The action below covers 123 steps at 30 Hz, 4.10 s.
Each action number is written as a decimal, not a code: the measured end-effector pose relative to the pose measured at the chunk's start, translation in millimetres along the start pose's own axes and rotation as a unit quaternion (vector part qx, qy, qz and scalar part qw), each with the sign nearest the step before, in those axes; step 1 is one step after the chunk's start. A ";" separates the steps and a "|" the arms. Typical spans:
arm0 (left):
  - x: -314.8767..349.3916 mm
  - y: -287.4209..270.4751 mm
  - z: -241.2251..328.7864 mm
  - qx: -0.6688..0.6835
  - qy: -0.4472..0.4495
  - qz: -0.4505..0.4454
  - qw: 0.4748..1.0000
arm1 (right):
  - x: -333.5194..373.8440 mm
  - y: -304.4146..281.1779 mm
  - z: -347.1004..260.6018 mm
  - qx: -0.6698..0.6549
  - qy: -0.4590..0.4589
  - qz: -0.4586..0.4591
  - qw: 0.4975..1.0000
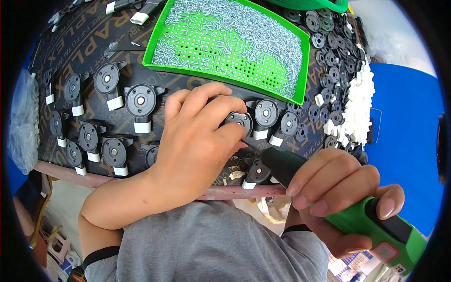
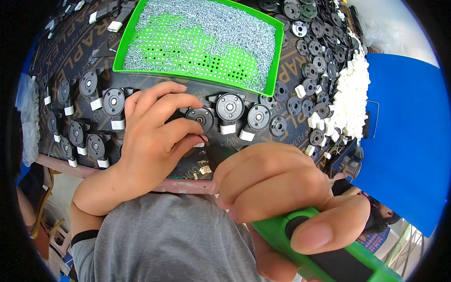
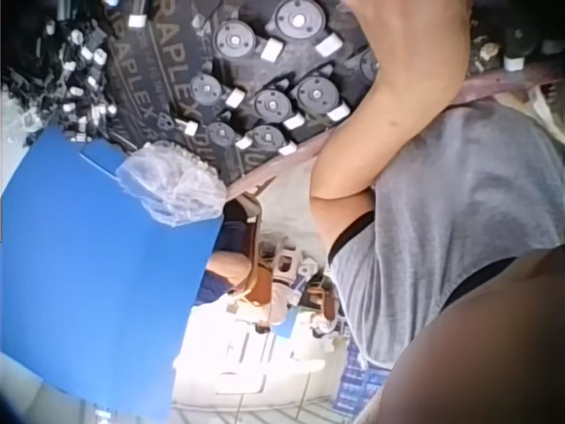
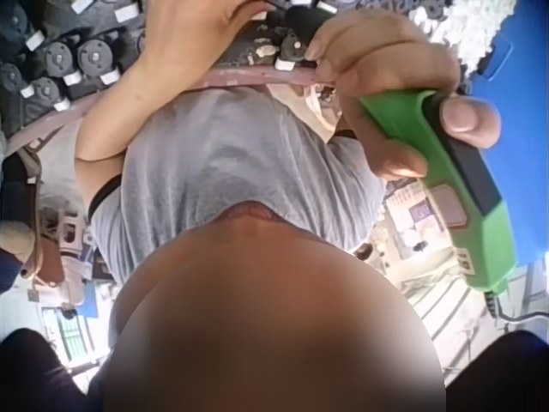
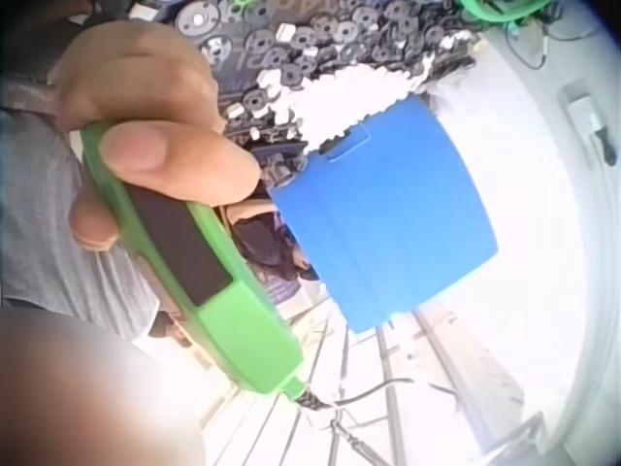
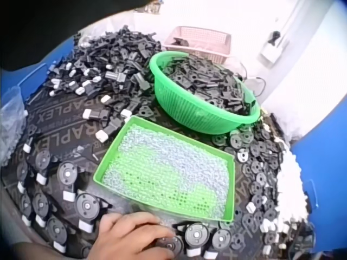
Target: Assembling small electronic motors by picking screws from a tray and using an electric screwdriver.
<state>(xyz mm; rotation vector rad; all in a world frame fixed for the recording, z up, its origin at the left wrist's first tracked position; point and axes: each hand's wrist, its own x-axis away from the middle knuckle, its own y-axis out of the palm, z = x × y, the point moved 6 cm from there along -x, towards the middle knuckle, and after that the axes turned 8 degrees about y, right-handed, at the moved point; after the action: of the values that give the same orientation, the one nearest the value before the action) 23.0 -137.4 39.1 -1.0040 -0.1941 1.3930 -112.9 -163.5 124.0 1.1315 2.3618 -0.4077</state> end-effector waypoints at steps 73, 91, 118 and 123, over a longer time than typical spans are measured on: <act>-16.5 -21.1 25.3 -0.056 -0.004 -0.098 0.994 | -23.2 -81.4 -16.6 0.071 -0.048 0.155 0.984; -58.8 69.2 27.5 -0.019 0.140 -0.041 0.989 | 28.4 -87.4 8.2 0.115 -0.008 0.234 0.965; -39.6 51.5 22.0 -0.029 0.074 -0.085 0.993 | -31.4 -82.7 35.0 0.198 -0.063 0.186 0.960; -38.6 48.0 20.2 -0.030 0.076 -0.057 0.995 | -32.7 -92.9 64.9 0.069 -0.048 0.211 0.974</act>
<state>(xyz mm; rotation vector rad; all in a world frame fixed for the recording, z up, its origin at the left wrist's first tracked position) -33.8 -168.4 35.1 -1.1279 -0.1786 1.2064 -149.3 -271.3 92.7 1.5945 1.9634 -0.4643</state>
